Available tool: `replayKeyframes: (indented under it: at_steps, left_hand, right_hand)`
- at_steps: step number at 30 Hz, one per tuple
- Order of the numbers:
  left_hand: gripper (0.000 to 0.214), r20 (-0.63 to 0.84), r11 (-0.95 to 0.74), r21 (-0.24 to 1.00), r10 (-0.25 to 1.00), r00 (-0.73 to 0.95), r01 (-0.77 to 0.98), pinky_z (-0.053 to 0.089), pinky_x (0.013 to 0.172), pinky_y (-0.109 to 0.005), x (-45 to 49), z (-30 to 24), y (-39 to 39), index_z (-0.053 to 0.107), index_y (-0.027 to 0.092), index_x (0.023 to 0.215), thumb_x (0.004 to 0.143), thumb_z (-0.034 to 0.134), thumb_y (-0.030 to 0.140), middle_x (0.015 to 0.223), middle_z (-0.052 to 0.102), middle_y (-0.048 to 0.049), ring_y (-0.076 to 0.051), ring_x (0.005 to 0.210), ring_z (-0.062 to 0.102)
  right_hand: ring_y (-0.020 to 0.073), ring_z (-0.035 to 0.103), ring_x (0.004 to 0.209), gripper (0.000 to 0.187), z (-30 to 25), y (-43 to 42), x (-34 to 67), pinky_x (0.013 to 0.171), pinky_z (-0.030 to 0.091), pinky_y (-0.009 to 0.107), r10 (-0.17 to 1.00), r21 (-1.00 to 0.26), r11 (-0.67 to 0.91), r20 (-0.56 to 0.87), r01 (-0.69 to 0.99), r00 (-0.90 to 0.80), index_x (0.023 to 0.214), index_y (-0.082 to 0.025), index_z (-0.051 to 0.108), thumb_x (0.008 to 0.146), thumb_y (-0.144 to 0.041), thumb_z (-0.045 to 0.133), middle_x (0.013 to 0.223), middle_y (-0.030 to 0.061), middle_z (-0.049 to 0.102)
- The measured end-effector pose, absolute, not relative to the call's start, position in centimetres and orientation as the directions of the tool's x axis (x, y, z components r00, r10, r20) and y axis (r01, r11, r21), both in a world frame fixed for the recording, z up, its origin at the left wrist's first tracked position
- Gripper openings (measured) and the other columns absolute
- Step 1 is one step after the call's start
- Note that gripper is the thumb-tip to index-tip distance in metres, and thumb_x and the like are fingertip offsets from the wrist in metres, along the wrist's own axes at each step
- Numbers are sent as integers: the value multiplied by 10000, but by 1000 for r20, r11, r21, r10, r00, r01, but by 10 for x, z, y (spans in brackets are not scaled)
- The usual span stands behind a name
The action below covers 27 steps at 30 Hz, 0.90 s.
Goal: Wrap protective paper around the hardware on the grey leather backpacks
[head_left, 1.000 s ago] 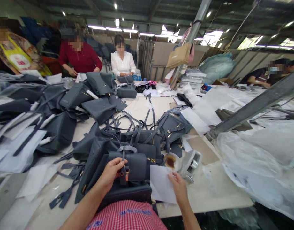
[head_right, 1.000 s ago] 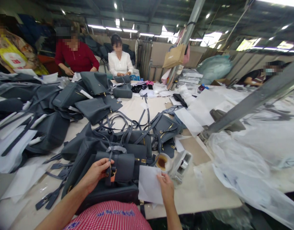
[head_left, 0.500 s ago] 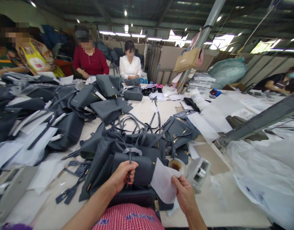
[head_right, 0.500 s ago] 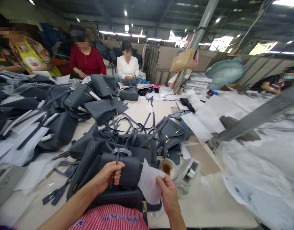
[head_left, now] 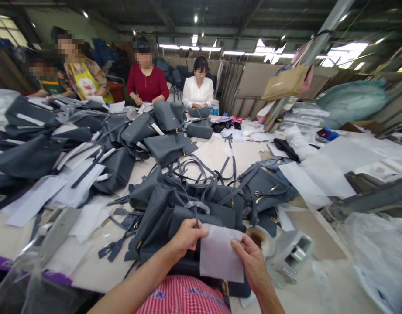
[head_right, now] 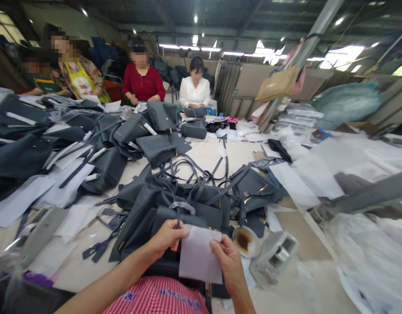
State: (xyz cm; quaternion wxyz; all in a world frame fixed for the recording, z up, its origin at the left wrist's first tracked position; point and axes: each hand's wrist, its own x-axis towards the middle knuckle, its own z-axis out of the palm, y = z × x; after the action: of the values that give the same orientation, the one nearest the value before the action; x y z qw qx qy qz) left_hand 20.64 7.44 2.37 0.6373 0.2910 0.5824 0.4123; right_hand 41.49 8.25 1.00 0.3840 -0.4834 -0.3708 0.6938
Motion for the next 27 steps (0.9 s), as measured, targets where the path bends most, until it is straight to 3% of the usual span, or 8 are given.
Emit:
replayKeyframes:
  at_steps: [8, 14, 19, 22, 25, 27]
  left_hand:
    - [400, -503, 489, 858, 862, -62, -160, 208, 343, -167, 210, 24, 74, 432, 196, 630, 576, 777, 391, 468, 396, 107, -38, 351, 326]
    - [443, -528, 510, 843, 845, -84, -170, 207, 344, -174, 208, 25, 74, 420, 203, 630, 566, 779, 455, 443, 379, 111, -45, 340, 334]
    - [467, -555, 530, 822, 828, -81, -209, 201, 355, -175, 205, 29, 75, 421, 204, 630, 533, 787, 477, 423, 399, 108, -36, 337, 313]
    - [511, -570, 540, 804, 819, -63, -250, 156, 360, -179, 201, 31, 75, 417, 208, 635, 487, 811, 498, 388, 363, 124, -27, 323, 270]
    - [548, -592, 557, 778, 805, -40, -292, 134, 367, -183, 198, 32, 75, 439, 206, 667, 451, 830, 523, 386, 361, 132, -20, 324, 245]
    - [562, -596, 562, 768, 803, -21, -308, 134, 369, -187, 196, 32, 74, 451, 205, 685, 445, 833, 539, 385, 365, 133, -19, 324, 233]
  right_hand:
    - [203, 610, 700, 401, 2, 84, 417, 645, 483, 282, 900, -903, -419, -401, -90, -170, 834, -199, 710, 612, -520, 803, 743, 15, 720]
    - [206, 574, 723, 431, -12, 97, 433, 655, 453, 276, 955, -942, -265, -286, 208, -78, 752, -186, 720, 698, -610, 662, 731, 13, 678]
    - [260, 603, 743, 416, -38, 123, 477, 709, 466, 366, 991, -766, -124, -123, 631, 46, 729, -233, 690, 772, -597, 493, 724, 47, 663]
    - [322, 597, 751, 379, -52, 132, 499, 739, 440, 466, 983, -669, -174, -75, 722, 168, 731, -240, 679, 719, -569, 492, 722, 93, 650]
    - [388, 589, 914, 474, -57, 131, 503, 816, 416, 534, 972, -623, -175, 13, 763, 234, 902, -210, 688, 713, -579, 458, 937, 171, 661]
    - [409, 530, 1094, 570, -53, 126, 495, 904, 392, 537, 954, -658, -135, 115, 741, 277, 1021, -170, 663, 734, -608, 439, 1131, 218, 611]
